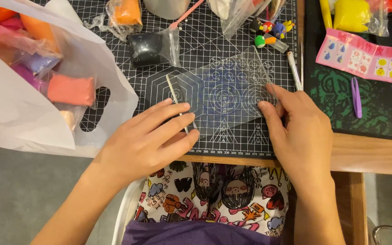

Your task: The person holds a transparent acrylic sheet over a cutting mat and uses a craft knife to cut along a grid pattern. They rotate the sheet to cut different sections and occasionally lift it to inspect the progress.

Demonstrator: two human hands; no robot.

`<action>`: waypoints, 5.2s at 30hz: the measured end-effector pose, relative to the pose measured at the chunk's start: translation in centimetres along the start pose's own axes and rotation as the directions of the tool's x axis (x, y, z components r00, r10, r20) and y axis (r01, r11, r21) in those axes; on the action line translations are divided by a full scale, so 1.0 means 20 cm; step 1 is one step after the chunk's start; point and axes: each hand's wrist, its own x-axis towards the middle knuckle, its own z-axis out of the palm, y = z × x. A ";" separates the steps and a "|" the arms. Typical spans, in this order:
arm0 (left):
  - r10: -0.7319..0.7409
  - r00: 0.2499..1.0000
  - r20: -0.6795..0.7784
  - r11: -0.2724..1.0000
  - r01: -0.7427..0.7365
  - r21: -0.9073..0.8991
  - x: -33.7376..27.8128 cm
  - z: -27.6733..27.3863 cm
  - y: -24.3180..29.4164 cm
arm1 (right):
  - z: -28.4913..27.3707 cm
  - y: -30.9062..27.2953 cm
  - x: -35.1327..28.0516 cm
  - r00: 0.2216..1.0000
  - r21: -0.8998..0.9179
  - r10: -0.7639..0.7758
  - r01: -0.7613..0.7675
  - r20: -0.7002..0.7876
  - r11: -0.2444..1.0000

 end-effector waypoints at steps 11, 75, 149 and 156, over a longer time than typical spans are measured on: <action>0.027 1.000 -0.004 0.997 -0.027 0.068 0.00 0.00 0.02 | -0.01 0.01 -0.03 1.000 0.020 0.005 -0.005 -0.001 1.000; -0.061 0.998 0.013 0.996 0.060 0.072 0.03 -0.06 -0.01 | -0.01 -0.03 0.01 0.992 0.025 -0.037 0.040 -0.117 0.999; -0.408 0.831 -0.377 0.913 0.359 -0.197 -0.01 -0.02 0.12 | -0.30 -0.24 0.02 0.975 0.504 -0.133 0.206 -0.178 0.839; -0.928 0.325 -0.182 0.323 0.458 -0.828 0.01 0.02 0.16 | -0.08 -0.08 -0.01 0.997 0.302 -0.032 0.051 -0.067 0.952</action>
